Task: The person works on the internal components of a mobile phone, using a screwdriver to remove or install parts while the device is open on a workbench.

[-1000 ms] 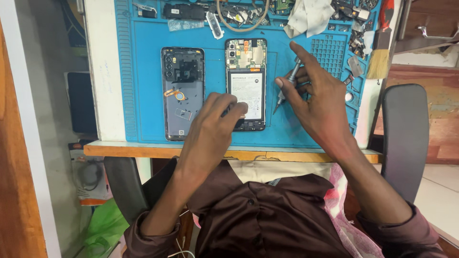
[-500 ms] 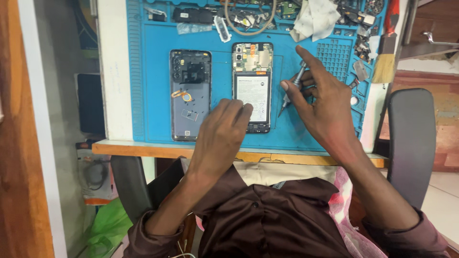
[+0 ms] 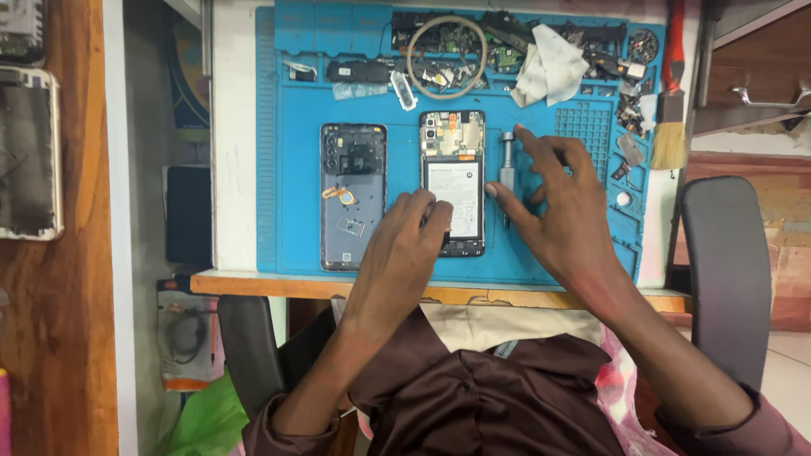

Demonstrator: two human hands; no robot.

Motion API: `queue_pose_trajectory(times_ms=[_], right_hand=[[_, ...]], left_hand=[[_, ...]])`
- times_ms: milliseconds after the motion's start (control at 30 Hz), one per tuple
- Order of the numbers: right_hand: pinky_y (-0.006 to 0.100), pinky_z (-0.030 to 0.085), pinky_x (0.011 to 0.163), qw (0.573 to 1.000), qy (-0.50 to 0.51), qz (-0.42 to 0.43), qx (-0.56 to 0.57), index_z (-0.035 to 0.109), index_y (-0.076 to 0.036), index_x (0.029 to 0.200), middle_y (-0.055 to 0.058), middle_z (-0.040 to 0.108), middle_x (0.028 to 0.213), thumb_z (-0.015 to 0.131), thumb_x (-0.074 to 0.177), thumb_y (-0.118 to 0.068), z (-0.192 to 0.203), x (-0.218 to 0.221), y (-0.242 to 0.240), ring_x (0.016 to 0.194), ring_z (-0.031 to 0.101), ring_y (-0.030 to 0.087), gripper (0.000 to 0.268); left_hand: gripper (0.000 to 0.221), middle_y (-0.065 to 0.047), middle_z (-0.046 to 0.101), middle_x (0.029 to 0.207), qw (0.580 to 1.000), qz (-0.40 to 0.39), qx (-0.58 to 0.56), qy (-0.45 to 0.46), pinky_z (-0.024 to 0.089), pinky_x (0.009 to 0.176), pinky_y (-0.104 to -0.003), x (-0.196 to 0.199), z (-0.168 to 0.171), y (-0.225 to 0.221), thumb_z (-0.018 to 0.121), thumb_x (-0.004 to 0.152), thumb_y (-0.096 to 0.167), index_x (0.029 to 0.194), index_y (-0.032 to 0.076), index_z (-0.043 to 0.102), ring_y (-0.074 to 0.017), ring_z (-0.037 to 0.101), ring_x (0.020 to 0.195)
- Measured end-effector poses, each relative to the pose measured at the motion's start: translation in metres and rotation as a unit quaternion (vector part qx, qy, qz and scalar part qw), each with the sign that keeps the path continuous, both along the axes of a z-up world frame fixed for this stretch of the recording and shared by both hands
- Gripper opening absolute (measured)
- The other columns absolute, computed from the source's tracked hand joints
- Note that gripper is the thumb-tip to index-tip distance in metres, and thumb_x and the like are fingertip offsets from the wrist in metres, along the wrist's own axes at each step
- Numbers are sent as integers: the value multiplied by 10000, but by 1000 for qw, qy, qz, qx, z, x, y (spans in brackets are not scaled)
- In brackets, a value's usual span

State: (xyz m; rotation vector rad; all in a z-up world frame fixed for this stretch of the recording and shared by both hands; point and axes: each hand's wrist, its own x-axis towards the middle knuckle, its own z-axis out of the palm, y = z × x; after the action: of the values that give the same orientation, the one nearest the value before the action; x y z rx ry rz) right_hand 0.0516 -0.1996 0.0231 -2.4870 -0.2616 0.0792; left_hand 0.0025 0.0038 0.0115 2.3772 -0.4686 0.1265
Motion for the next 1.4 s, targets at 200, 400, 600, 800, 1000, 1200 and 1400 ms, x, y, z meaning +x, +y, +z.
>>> queue_pose_trajectory(times_ms=[200,400,600,800,1000,1200,1400], right_hand=[[361,590,715,999,-31,25,7,575,-64,1451,217,565,1303,799,931,-221,5,-1,0,950,662,289,587],[460,523,974,997,-53,64,-9,585,-70,1429,192,567,1342,819,903,-266,5,-6,1,1224,571,367,608],[502,413,1112,979,-63,190,-28,589,-70,1401,134,535,1471,822,808,-335,-7,-7,10,1383,472,363,690],[506,394,1123,984,-41,173,-24,595,-86,1389,114,550,1474,823,776,-336,-13,-6,8,1389,460,370,700],[507,382,1122,978,-26,205,-33,693,-190,1341,67,558,1505,827,792,-329,-8,-5,4,1416,438,344,582],[485,392,1061,958,-75,276,-7,784,-194,1066,1,649,1287,862,645,-456,-5,-13,11,1294,495,300,501],[428,437,986,954,-66,291,2,798,-167,1035,-14,701,1139,847,755,-310,-8,-12,8,1156,597,236,318]], left_hand=[[191,-137,539,918,974,-41,220,-41,498,773,-398,8,1,-5,601,756,-74,939,-23,585,-271,572,896],[187,-124,535,909,976,-63,205,-40,480,776,-403,12,-2,1,580,748,-71,918,6,570,-275,565,912],[270,-161,560,999,996,-60,71,13,487,872,-452,8,-4,7,553,728,-113,986,-33,567,-328,551,973],[330,-138,611,1073,988,-69,1,138,511,895,-446,-8,-4,11,552,778,-157,1076,-21,587,-317,567,1069],[109,-79,727,1004,973,-51,-141,176,556,850,-388,-19,-7,33,689,924,63,1020,15,679,-254,674,1010],[147,-80,771,966,963,-45,-147,222,597,789,-362,-27,-14,43,705,927,136,1041,55,752,-234,748,901],[173,-76,769,997,965,-10,-146,218,588,794,-367,-24,-7,45,748,906,191,1028,68,754,-240,742,919]])
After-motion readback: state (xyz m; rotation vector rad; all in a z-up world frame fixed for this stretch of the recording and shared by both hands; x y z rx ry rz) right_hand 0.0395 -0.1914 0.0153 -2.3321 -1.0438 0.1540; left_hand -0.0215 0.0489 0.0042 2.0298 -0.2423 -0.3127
